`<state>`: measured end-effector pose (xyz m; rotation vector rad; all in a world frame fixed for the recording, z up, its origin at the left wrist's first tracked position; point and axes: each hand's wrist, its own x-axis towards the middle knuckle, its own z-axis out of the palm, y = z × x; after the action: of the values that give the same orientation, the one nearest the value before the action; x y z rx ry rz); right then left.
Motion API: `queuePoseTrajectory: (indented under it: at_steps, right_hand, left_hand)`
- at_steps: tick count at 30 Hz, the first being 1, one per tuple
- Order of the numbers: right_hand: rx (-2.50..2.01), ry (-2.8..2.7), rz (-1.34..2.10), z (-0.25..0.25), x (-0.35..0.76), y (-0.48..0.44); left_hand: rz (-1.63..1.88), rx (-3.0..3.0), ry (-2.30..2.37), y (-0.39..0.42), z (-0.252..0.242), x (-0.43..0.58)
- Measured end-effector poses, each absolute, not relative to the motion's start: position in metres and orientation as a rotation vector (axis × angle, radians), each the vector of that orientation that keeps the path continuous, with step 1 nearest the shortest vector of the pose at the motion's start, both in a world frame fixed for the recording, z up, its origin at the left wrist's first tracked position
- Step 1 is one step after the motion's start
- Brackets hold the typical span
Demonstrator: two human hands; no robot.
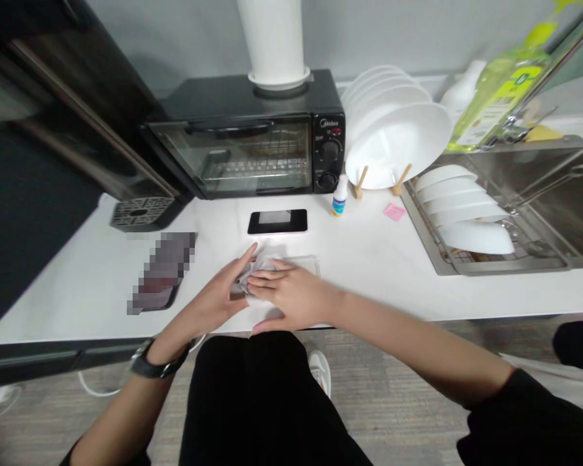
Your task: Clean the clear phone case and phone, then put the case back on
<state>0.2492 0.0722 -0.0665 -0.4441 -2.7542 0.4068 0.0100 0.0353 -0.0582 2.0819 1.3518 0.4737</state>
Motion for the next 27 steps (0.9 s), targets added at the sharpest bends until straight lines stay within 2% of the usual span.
queuePoseTrajectory:
  at_steps: [6,12,16,22,27]
  right_hand:
    - [-0.524,-2.753,0.474,-0.055,0.285,0.058]
    - [-0.728,-2.741,0.234,-0.055,0.345,0.058]
    - [-0.756,-2.725,0.170,-0.064,0.319,0.062]
    - [-0.657,-2.656,0.304,-0.073,0.243,0.050]
    - [-0.695,-2.612,0.440,-0.071,0.271,0.034]
  left_hand:
    - [0.546,2.100,1.359,0.032,-0.064,0.010]
    - [0.539,2.109,1.350,0.033,-0.061,0.010]
    - [0.540,2.116,1.334,0.036,-0.062,0.009]
    - [0.559,2.093,1.375,0.034,-0.067,0.007]
    - [0.554,2.144,1.325,0.031,-0.065,0.008]
